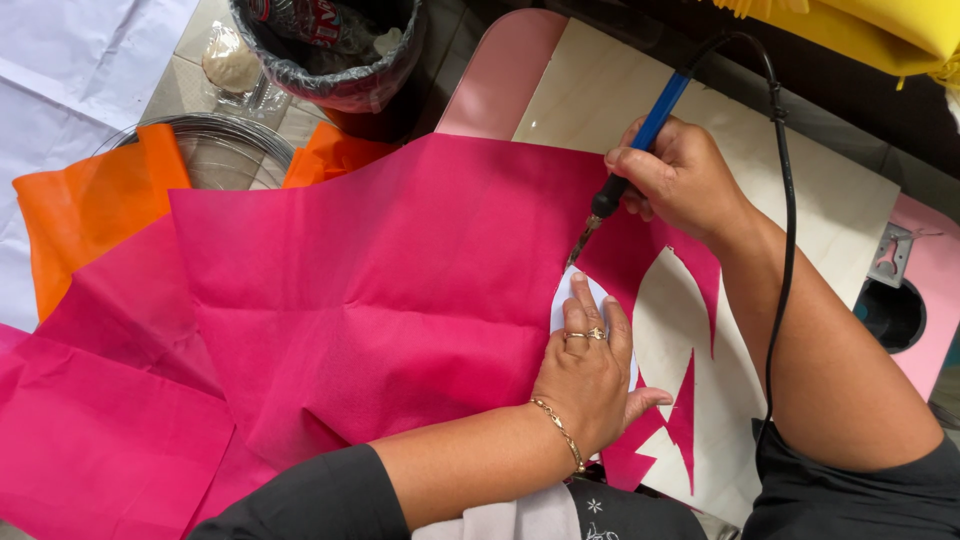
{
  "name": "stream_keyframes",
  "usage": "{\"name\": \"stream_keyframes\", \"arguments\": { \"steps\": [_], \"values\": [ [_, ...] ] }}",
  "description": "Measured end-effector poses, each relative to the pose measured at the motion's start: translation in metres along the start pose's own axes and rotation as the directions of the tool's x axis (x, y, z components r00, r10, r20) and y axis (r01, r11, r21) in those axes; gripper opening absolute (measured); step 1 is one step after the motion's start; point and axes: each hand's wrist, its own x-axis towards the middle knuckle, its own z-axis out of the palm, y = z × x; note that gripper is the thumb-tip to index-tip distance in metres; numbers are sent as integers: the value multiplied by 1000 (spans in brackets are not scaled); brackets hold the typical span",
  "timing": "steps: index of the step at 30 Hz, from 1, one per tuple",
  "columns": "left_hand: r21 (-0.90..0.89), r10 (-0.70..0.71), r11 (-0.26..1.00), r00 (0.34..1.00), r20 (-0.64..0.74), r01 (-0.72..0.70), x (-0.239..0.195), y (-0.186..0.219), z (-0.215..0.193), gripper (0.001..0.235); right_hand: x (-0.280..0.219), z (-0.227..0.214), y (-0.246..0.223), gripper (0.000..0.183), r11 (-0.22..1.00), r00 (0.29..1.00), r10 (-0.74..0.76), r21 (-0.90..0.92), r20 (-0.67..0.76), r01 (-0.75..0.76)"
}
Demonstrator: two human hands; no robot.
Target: Cutting leaf-shaped patterns from pink fabric using a heat tool and a paper template
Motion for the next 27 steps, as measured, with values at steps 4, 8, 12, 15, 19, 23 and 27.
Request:
{"name": "stream_keyframes", "arguments": {
  "steps": [4,8,12,15,19,23,27],
  "values": [
    [-14,-4,1000,1000,-1,4,0,0,2,112,-1,-1,-2,13,1000,1000,12,-16,-8,-12],
    [-9,-4,1000,999,-43,4,0,-1,1,111,0,-1,-2,13,1000,1000,14,-18,-8,-14],
    [-16,-1,1000,999,-34,0,0,-1,2,110,0,-2,-1,13,1000,1000,1,-18,-9,-1],
    [-12,2,1000,999,-43,-2,0,-2,2,110,2,-2,1,13,1000,1000,-5,-13,-6,5],
    [-7,0,1000,999,-39,0,0,-2,2,110,2,-2,0,14,1000,1000,7,-12,-18,-7],
    [-27,-3,1000,999,-42,2,0,-2,1,110,2,-3,0,13,1000,1000,-6,-3,-9,6],
    [-38,6,999,999,-36,-8,1,-4,1,109,1,-3,-3,13,1000,1000,6,-14,-14,-6]
  ]
}}
